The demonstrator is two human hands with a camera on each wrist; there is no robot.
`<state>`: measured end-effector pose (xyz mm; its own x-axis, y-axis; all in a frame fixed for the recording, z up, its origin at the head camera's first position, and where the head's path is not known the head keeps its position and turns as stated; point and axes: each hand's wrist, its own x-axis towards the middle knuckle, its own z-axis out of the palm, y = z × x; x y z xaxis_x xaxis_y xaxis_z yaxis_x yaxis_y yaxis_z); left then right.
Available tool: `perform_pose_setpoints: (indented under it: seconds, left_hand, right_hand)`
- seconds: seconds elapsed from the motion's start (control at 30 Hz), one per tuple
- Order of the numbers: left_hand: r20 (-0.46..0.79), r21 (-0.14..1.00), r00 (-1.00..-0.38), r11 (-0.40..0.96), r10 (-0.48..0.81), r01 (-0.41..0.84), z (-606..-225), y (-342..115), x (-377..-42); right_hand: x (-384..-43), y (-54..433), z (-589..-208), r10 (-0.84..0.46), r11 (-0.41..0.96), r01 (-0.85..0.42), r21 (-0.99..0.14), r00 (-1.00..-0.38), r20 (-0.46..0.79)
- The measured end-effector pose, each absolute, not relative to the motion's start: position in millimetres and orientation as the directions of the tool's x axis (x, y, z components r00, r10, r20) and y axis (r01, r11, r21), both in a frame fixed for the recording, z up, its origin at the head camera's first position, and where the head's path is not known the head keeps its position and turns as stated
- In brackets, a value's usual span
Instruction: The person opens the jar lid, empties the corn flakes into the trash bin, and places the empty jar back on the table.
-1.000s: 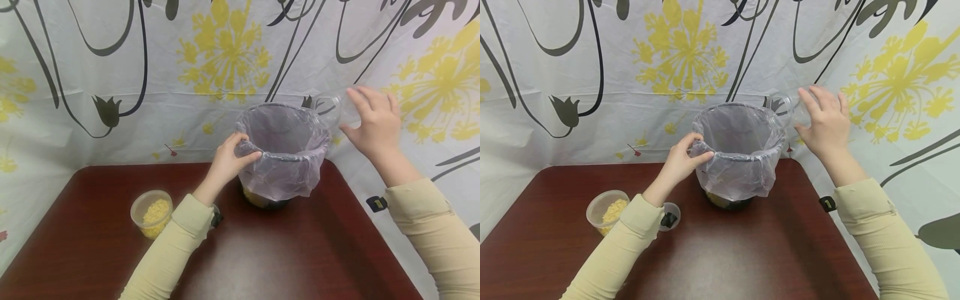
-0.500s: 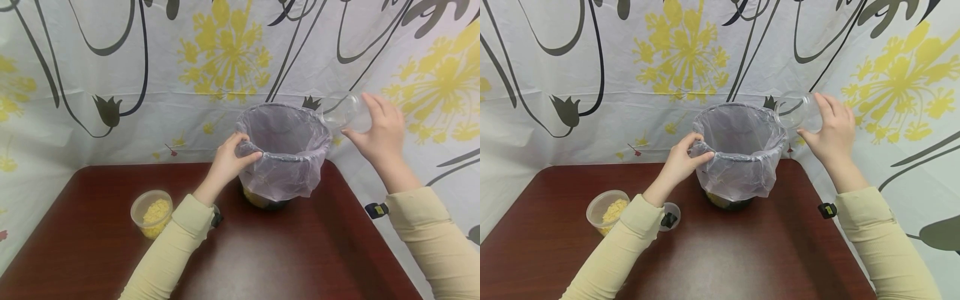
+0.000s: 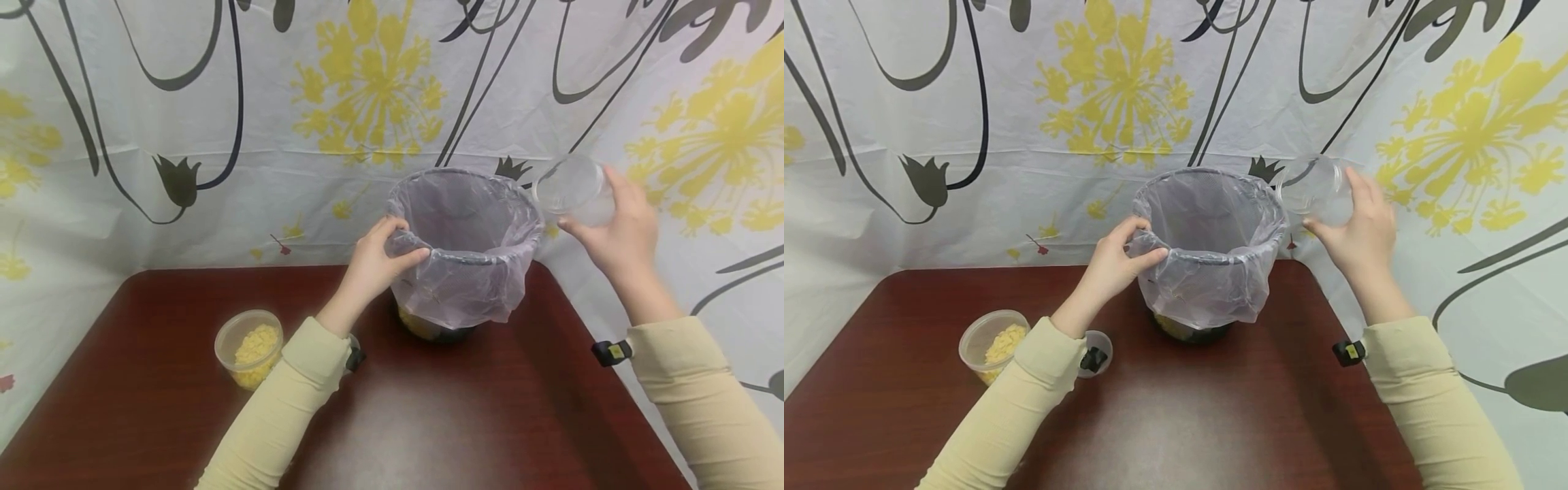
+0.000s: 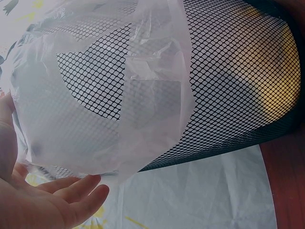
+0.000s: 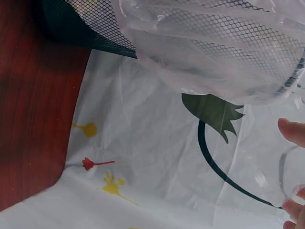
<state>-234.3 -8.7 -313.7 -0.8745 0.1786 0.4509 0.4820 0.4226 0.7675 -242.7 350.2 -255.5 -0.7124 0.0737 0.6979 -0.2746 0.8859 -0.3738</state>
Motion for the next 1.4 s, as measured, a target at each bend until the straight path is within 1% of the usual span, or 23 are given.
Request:
perform_pose_setpoints:
  seconds: [0.2, 0.43, 0.7, 0.97, 1.4]
  left_hand:
    - [0.436, 0.774, -0.883, 0.427, 0.174, 0.467, -313.4, -8.6, -233.9]
    - [0.432, 0.777, -0.885, 0.425, 0.175, 0.464, -312.8, -8.8, -233.5]
    - [0.442, 0.767, -0.878, 0.429, 0.184, 0.477, -313.1, -9.0, -235.1]
    - [0.439, 0.768, -0.880, 0.432, 0.181, 0.472, -314.8, -9.4, -235.6]
    - [0.438, 0.768, -0.881, 0.435, 0.178, 0.470, -314.1, -9.3, -234.4]
  right_hand:
    - [-244.9, 350.0, -263.2, 0.144, 0.866, -0.224, -0.447, -0.745, 0.651]
    - [-248.3, 352.3, -275.9, 0.219, 0.836, -0.173, -0.520, -0.765, 0.606]
    - [-248.1, 355.9, -294.4, 0.307, 0.778, -0.083, -0.623, -0.815, 0.492]
    - [-242.4, 354.4, -306.4, 0.351, 0.740, -0.018, -0.672, -0.842, 0.409]
    - [-232.9, 355.3, -330.7, 0.399, 0.688, 0.046, -0.724, -0.857, 0.324]
